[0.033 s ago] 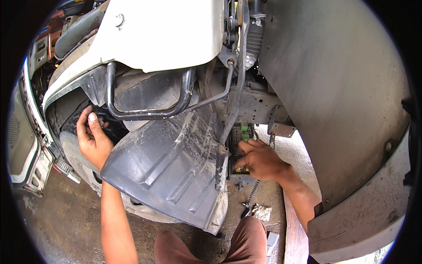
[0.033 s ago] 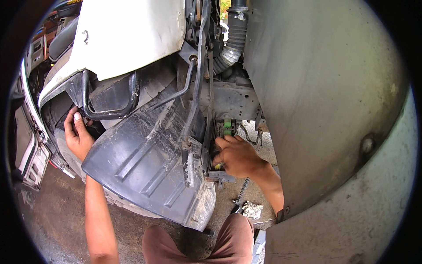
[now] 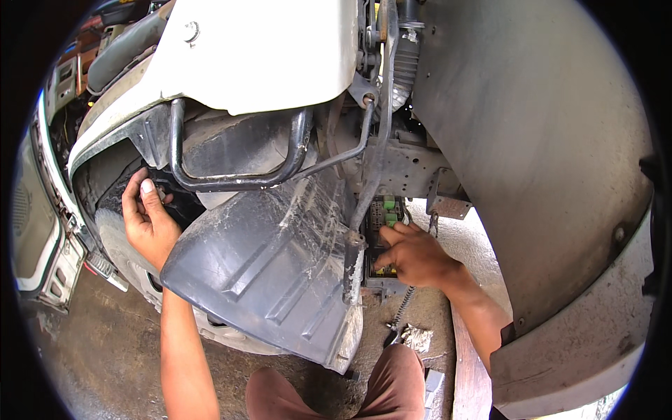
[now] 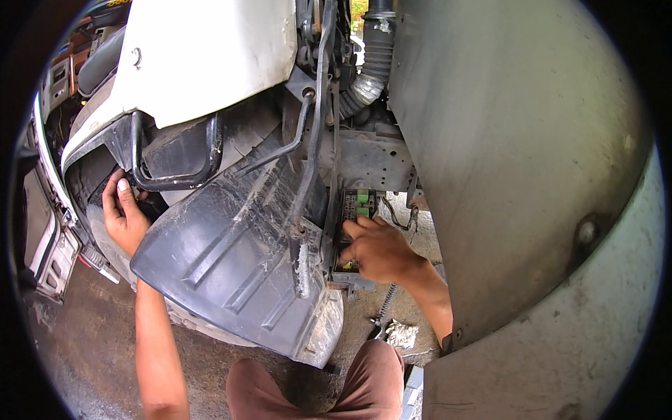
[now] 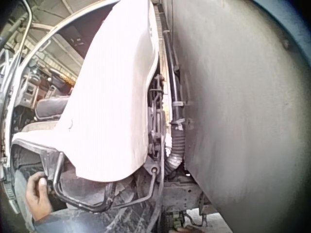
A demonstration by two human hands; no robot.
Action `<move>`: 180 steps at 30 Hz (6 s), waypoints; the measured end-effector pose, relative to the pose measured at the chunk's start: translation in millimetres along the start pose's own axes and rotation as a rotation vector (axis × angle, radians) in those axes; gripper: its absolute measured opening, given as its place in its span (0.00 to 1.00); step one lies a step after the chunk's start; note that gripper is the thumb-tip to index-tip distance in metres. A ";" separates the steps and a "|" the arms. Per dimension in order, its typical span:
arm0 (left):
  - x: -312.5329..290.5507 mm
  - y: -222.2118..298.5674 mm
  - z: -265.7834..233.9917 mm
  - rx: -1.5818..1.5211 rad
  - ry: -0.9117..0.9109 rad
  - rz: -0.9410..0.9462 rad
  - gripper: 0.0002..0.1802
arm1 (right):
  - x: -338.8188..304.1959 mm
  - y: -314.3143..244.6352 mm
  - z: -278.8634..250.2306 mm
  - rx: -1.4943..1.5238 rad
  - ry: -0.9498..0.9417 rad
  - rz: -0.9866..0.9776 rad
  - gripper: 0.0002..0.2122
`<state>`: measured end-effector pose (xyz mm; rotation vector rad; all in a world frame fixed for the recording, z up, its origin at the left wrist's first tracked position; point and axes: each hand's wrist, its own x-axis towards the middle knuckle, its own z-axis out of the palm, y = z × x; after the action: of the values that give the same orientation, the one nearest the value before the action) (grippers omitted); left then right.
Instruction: The person sits on the floor next to a vehicle and uses a test light to check electrical connections in a fuse box. They clean a small component with a cloth and repeatedly test the circuit for continuity.
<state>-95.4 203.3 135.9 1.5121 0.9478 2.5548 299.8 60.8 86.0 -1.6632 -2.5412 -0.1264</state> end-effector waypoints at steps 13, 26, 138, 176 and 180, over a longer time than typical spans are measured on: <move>2.7 -2.4 2.3 -0.021 -0.005 0.009 0.16 | 0.6 2.6 5.6 0.027 0.029 0.002 0.21; 2.5 -2.2 0.1 -0.024 -0.004 -0.011 0.16 | -0.1 8.0 13.9 0.057 0.071 0.004 0.20; -7.0 6.5 -0.9 -0.109 0.005 0.001 0.27 | -17.7 -44.2 54.4 0.933 0.753 0.271 0.19; 1.2 -8.8 -1.4 -0.080 -0.042 0.004 0.17 | -19.0 -30.3 33.7 0.764 0.524 0.382 0.14; 0.8 -9.4 -0.8 -0.086 -0.052 0.002 0.17 | -20.2 -33.6 21.5 0.735 0.569 0.364 0.13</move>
<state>-99.0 210.8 131.5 1.5487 0.8205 2.5096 276.3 31.7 61.6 -1.4593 -1.5632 0.2882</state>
